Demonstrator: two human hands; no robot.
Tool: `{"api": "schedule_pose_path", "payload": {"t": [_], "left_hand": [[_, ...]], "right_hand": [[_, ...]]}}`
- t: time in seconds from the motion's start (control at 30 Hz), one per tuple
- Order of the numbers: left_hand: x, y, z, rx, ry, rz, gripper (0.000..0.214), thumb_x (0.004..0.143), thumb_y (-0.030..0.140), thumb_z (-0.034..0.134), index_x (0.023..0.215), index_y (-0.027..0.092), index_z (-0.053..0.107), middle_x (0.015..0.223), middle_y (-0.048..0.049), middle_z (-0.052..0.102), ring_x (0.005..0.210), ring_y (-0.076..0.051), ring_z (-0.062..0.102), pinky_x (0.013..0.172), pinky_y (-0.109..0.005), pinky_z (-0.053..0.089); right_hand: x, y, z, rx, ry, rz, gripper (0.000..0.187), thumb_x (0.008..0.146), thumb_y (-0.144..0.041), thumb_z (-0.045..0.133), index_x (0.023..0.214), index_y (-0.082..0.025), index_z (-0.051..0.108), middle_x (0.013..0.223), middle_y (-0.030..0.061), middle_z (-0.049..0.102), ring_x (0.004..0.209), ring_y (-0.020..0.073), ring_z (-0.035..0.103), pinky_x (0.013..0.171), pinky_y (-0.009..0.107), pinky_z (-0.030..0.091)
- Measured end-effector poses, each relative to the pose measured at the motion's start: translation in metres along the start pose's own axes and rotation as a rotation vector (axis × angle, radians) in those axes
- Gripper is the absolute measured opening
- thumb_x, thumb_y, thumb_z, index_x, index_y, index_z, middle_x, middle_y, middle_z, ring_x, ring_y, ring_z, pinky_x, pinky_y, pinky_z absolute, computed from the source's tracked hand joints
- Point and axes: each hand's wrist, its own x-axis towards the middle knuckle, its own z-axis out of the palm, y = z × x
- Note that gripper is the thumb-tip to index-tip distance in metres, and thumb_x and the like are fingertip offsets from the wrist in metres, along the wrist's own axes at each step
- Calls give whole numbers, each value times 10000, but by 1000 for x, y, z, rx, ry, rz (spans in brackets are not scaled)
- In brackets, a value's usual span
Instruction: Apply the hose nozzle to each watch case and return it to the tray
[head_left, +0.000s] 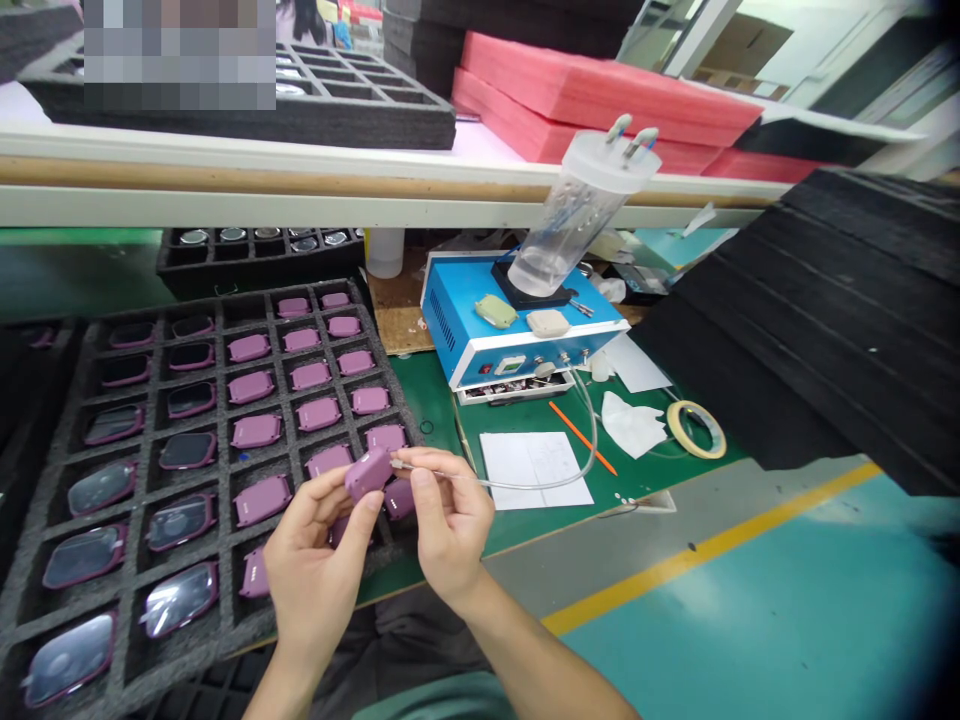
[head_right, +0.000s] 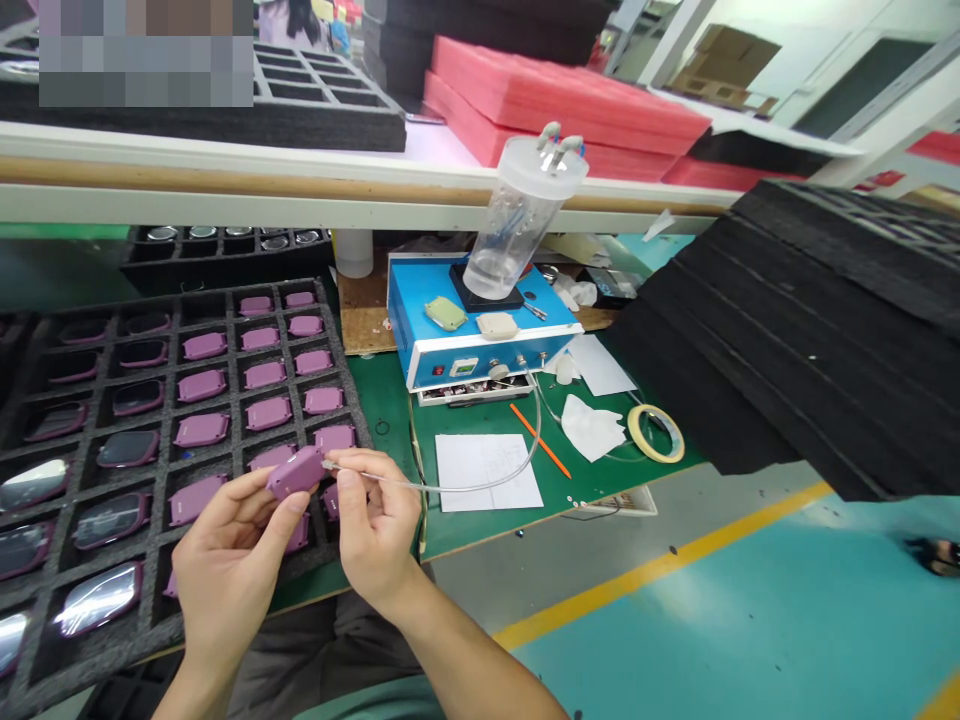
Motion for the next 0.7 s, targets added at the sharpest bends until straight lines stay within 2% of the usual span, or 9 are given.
{"api": "schedule_pose_path", "payload": {"t": [0.33,0.6,0.7], "left_hand": [[1,1,1,-22,-6,-1,329,795,346,899,1035,164,766,975,-92,850,848,-177,825,806,-181,643],[-1,-1,0,-5,0,-17,378,786,393,906,1044,158,761,986,-108,846,860,-222,830,809,-253,671],[-1,-2,0,-9,-4,-12,365,796,384,900,1049,162,760,996,-107,847,871,-217,830,815,-244,668]], "right_hand": [[0,-1,0,-12,-6,-1,147,1038,-220,610,1084,-250,747,1060,60,815,989,176,805,879,320,697],[0,0,0,-48,-1,0,142,1042,-262,602,1065,-234,739,1041,79,816,976,194,808,856,347,709],[0,0,0,-35,-2,-9,137,1039,-247,608,1070,-238,741,1039,72,816,977,185,808,856,333,707]]}}
